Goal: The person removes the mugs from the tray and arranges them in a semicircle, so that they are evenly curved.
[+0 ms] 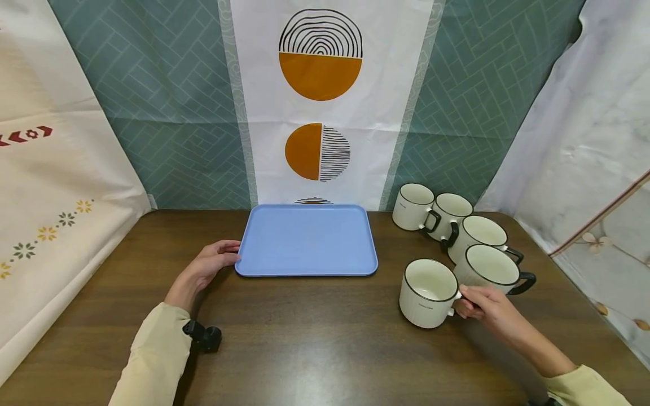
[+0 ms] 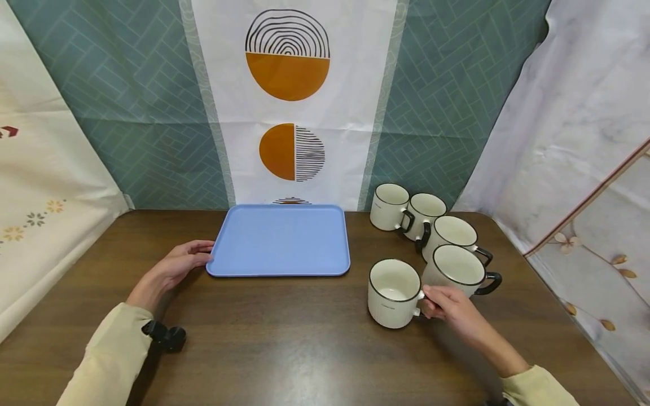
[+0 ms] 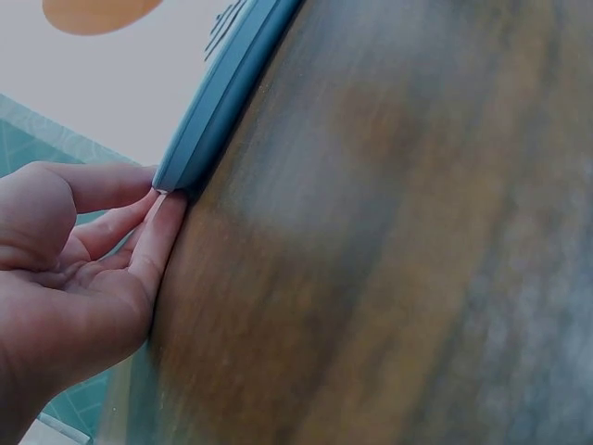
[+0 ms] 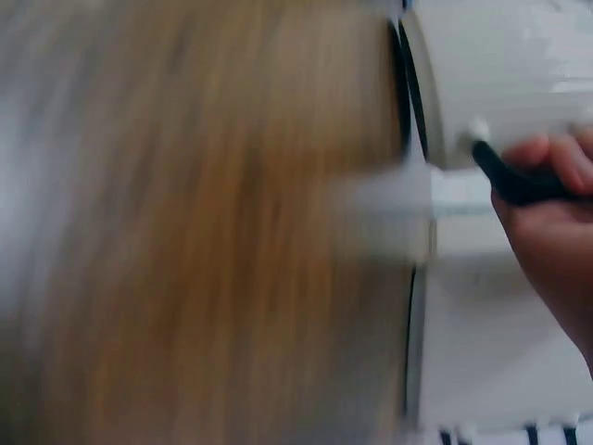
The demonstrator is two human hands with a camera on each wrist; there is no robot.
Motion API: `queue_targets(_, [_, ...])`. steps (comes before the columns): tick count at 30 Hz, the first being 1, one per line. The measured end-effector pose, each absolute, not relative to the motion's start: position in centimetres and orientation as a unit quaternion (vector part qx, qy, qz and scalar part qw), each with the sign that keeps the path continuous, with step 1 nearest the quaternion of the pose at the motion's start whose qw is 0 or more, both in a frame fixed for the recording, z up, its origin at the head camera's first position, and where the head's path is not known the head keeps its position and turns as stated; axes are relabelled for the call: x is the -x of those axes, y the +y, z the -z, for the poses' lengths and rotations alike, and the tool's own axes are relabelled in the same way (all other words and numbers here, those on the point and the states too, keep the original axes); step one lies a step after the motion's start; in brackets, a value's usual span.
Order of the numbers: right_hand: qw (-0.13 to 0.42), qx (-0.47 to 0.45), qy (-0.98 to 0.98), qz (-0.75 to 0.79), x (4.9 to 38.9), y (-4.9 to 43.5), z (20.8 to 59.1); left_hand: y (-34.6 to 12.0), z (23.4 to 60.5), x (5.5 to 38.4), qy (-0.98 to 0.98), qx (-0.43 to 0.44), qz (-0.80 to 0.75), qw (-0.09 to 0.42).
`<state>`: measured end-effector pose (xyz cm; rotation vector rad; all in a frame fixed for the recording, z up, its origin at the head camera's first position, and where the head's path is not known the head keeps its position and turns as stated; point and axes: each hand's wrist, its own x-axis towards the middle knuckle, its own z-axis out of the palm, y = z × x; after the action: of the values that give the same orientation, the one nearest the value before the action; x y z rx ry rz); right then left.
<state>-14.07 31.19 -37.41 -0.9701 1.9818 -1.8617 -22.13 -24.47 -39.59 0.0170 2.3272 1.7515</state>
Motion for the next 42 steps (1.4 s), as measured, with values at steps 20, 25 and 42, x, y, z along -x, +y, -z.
queue_targets(20, [0.214, 0.373, 0.64, 0.637, 14.3, 36.9, 38.1, -24.3, 39.5, 22.1, 0.793, -0.001, -0.597, 0.118])
queue_targets(25, [0.204, 0.373, 0.644, 0.636, 14.5, 37.3, 38.1, -24.4, 39.7, 22.3, 0.791, -0.001, -0.6, 0.118])
queue_targets(42, [0.272, 0.35, 0.617, 0.65, 14.7, 38.4, 37.7, -24.3, 40.0, 22.5, 0.79, -0.001, -0.602, 0.116])
